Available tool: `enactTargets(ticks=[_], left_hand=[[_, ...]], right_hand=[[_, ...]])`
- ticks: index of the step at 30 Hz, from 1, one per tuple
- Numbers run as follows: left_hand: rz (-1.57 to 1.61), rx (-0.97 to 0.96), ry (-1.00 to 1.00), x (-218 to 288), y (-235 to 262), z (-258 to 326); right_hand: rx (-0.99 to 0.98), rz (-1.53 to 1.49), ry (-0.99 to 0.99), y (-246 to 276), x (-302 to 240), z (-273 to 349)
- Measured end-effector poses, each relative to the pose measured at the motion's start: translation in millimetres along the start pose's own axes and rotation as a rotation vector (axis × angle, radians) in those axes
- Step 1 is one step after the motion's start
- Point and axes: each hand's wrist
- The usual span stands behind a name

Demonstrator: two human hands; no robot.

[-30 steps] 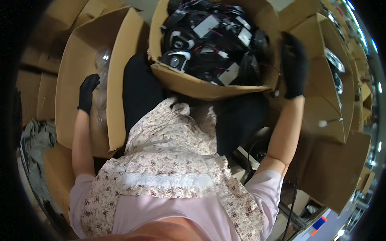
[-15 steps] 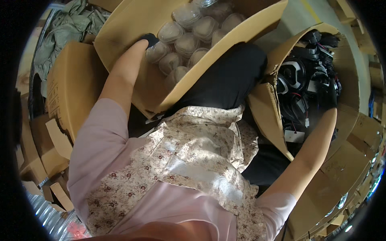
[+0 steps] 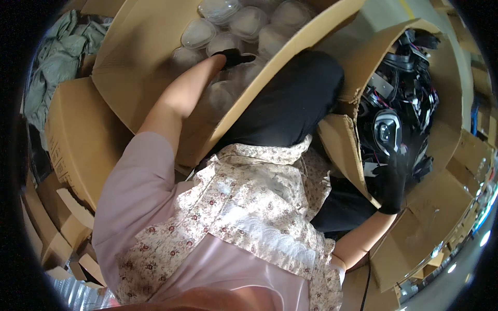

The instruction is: The person sorts plastic lighting housings, plastic lens covers, and wiring harnesses by hand into different cardboard boxes.

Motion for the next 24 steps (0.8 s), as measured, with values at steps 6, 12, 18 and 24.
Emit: enactTargets(ticks=[6,12,18,24], left_hand=[[0.060,-0.079,-0.430,-87,-21,-22],[0.138,-0.094,-0.659,-124,-28,-64],[0.283,0.020,-0.598,-66,-94,-90],[0.339,0.107,-0.690,-115,-75,-81]], right_hand=[[0.435,0.663,0.015,-6,-5,-53],[0.378,0.553,-0.035,-28,-9,-100],[0.026,0.981,0.379,-5,46,-118],[0.208,-0.162,0.134,-49,48,-107]])
Point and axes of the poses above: each hand's wrist, its own z-axis away from the middle knuckle, its own y-axis out of the back of the hand, x = y × z, and after that the axes turned 8 degrees about -z, right-handed
